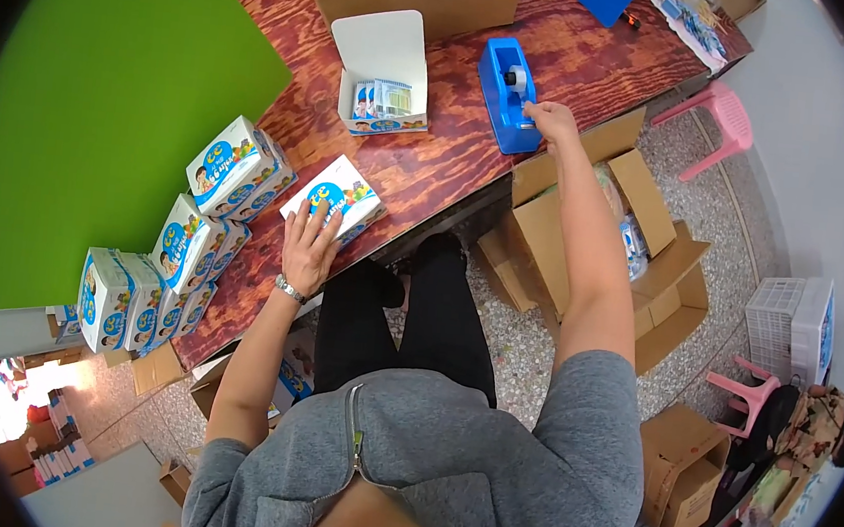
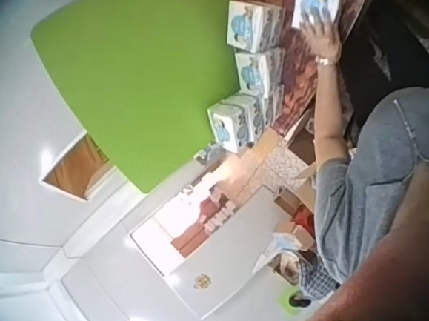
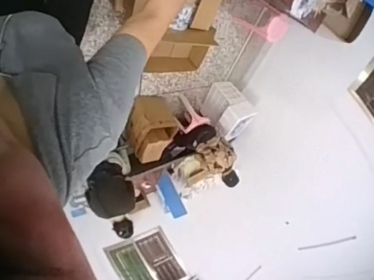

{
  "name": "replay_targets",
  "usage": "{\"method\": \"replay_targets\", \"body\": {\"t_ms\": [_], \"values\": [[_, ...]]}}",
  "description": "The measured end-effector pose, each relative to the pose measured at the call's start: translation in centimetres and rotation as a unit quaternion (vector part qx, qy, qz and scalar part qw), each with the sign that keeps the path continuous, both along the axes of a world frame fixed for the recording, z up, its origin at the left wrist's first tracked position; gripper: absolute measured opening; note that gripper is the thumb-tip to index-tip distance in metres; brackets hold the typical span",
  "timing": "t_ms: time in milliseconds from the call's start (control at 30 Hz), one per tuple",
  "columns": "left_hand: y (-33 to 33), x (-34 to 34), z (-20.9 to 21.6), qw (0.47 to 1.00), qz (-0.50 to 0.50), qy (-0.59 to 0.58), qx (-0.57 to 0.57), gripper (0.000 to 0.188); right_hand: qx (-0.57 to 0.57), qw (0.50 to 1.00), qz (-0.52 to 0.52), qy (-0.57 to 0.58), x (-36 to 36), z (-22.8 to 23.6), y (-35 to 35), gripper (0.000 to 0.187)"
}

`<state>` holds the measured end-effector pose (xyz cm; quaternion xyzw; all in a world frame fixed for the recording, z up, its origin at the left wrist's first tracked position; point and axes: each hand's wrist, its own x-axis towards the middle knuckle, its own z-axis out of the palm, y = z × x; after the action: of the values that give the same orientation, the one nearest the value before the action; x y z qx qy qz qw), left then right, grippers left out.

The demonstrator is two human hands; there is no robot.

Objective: Sorting and packing wet wipes into cardboard boxes.

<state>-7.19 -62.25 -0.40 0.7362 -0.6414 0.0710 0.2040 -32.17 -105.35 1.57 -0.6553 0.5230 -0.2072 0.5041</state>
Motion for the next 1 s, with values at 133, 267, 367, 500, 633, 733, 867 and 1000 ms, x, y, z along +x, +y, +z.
{"method": "replay_targets", "body": {"t_ms": [133,267,367,500,633,733,867,1000], "values": [[1.8,0.7,0.0,1.0,0.02,-0.001,0.009,0.055,-0.178,0.98,0.026,0.087,1.3,0.7,3.7,0.026],[1.3,0.4,0.5,1.0,0.016,-0.007,0.001,0.055,-0.116,0.989,-0.069,-0.064,-1.6,-3.9,5.9,0.023],[-0.3,-0.1,0.0,1.0,0.002,-0.01,0.002,0.055,-0.059,0.994,-0.091,0.001,-5.1,-8.7,6.1,0.022],[0.9,0.8,-0.5,0.999,0.009,-0.032,-0.022,0.053,-0.113,0.994,-0.003,-0.003,-2.4,-8.1,11.7,0.022],[0.9,0.8,-0.2,0.999,0.012,-0.016,-0.048,0.054,-0.043,0.964,0.183,-0.187,3.6,-0.6,22.2,0.017],[0.4,0.7,-0.3,0.999,0.015,-0.001,-0.049,0.053,0.127,0.936,0.257,-0.206,7.3,0.4,27.5,0.014],[0.3,0.5,-0.4,0.998,0.017,0.023,-0.055,0.051,0.133,0.938,0.254,-0.197,10.7,-1.3,30.7,0.018],[0.4,0.4,-0.3,0.996,0.033,0.06,-0.055,0.048,0.031,0.959,0.229,-0.164,11.9,-1.5,31.8,0.028]]}}
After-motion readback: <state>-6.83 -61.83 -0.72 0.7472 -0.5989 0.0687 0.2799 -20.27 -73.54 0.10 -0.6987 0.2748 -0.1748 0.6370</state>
